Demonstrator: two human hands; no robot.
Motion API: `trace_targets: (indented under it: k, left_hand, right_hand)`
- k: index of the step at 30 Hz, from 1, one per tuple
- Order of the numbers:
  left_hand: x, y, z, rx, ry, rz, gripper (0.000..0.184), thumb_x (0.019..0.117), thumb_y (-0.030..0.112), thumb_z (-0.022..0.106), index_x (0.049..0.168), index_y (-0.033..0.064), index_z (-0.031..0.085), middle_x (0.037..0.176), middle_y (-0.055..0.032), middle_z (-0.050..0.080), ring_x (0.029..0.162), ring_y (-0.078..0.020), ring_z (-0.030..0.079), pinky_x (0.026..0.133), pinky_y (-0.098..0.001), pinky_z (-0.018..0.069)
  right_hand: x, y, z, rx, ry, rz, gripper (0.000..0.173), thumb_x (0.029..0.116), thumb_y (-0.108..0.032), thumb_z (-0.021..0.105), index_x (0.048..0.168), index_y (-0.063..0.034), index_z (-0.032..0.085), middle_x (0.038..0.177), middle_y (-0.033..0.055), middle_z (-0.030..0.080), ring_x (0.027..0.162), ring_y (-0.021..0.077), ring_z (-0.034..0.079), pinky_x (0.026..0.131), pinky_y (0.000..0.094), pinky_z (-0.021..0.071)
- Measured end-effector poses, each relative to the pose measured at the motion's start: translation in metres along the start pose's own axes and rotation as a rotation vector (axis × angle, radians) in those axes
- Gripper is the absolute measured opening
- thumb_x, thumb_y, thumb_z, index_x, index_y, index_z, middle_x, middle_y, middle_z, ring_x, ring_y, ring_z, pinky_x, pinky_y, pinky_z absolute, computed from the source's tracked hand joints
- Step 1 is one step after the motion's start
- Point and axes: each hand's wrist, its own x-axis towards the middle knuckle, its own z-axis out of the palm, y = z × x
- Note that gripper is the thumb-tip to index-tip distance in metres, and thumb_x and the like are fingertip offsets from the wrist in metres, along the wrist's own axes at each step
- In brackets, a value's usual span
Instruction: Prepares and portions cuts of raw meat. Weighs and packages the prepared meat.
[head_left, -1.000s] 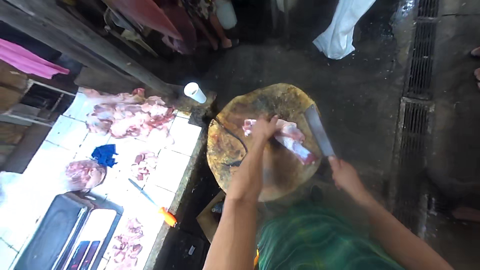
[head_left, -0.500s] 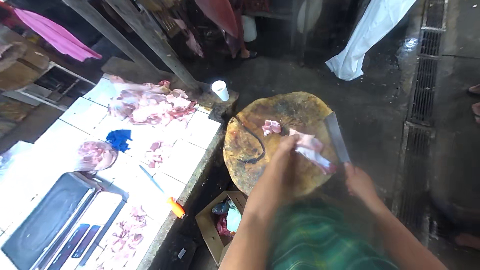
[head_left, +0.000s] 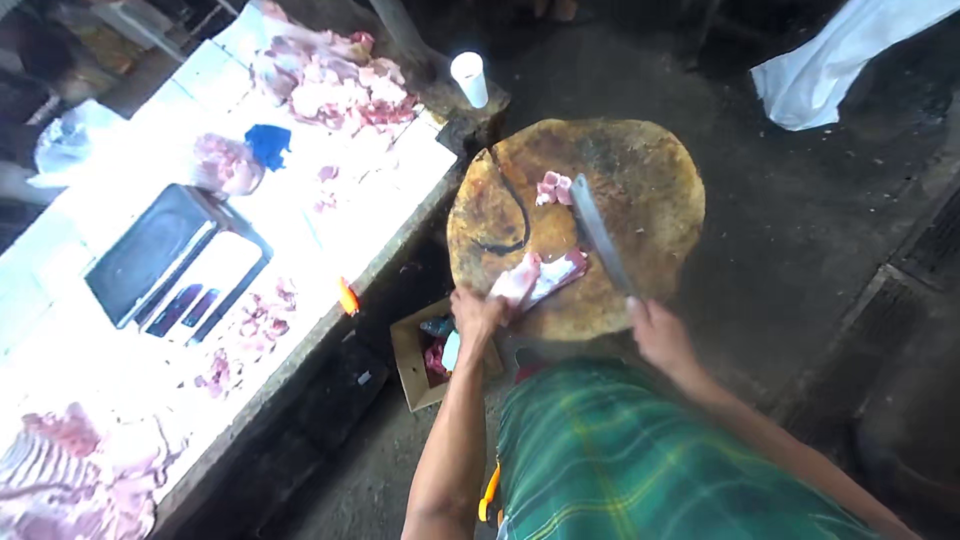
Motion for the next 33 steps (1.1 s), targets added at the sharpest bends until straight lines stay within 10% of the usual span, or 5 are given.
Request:
trace_targets:
  k: [12,20,23,27,33]
  left_hand:
    - [0.005,-0.009,0.061,0.277,-0.051,0.494,0.052,0.0841,0.041,0.083,0.124,0.0113,0.067,0.124,-0.0195,0.066,0.117,-0.0437,0.06,0.094,-0.0641,0.0516]
    - [0.001,-0.011,0.061,0.172,-0.052,0.498,0.047,0.0852,0.04,0.081,0.121,0.014,0.067,0.124,-0.0158,0.066,0.116,-0.0402,0.061,0.094,-0.0622,0.0523]
    - [-0.004,-0.011,0.062,0.174,-0.057,0.485,0.047,0.0855,0.037,0.082,0.122,0.0128,0.066,0.124,-0.0169,0.065,0.116,-0.0411,0.06,0.095,-0.062,0.0523]
    - [0.006,-0.004,0.059,0.201,-0.08,0.389,0.042,0.0896,0.034,0.076,0.122,0.0082,0.069,0.123,-0.0187,0.067,0.119,-0.0406,0.061,0.101,-0.0607,0.05]
    - [0.007,-0.017,0.066,0.228,-0.06,0.457,0.049,0.0884,0.044,0.078,0.121,0.009,0.069,0.123,-0.0172,0.067,0.118,-0.0398,0.061,0.1,-0.0597,0.0504]
  right_hand:
    - [0.016,-0.032,0.021,-0.243,-0.109,-0.101,0.064,0.1083,-0.059,0.031,0.112,-0.0039,0.064,0.091,0.0182,0.068,0.092,0.0352,0.07,0.083,0.0565,0.055]
    - [-0.024,-0.166,-0.046,0.271,0.426,-0.995,0.056,0.1104,-0.049,0.036,0.123,0.0021,0.055,0.075,0.0054,0.062,0.056,0.0112,0.06,0.047,0.032,0.0543]
    - [-0.005,-0.111,-0.002,0.136,0.415,-0.786,0.057,0.1095,-0.05,0.035,0.123,0.0006,0.057,0.073,0.0075,0.063,0.054,0.0166,0.06,0.046,0.0382,0.0541]
    - [0.033,-0.046,0.026,-0.329,-0.124,-0.062,0.067,0.1087,-0.058,0.028,0.115,-0.0018,0.065,0.099,0.0223,0.07,0.098,0.0388,0.07,0.086,0.0598,0.0548]
    - [0.039,-0.042,0.011,-0.331,-0.144,-0.044,0.07,0.1076,-0.061,0.028,0.109,-0.0025,0.065,0.095,0.0212,0.069,0.096,0.0375,0.069,0.084,0.0586,0.0546]
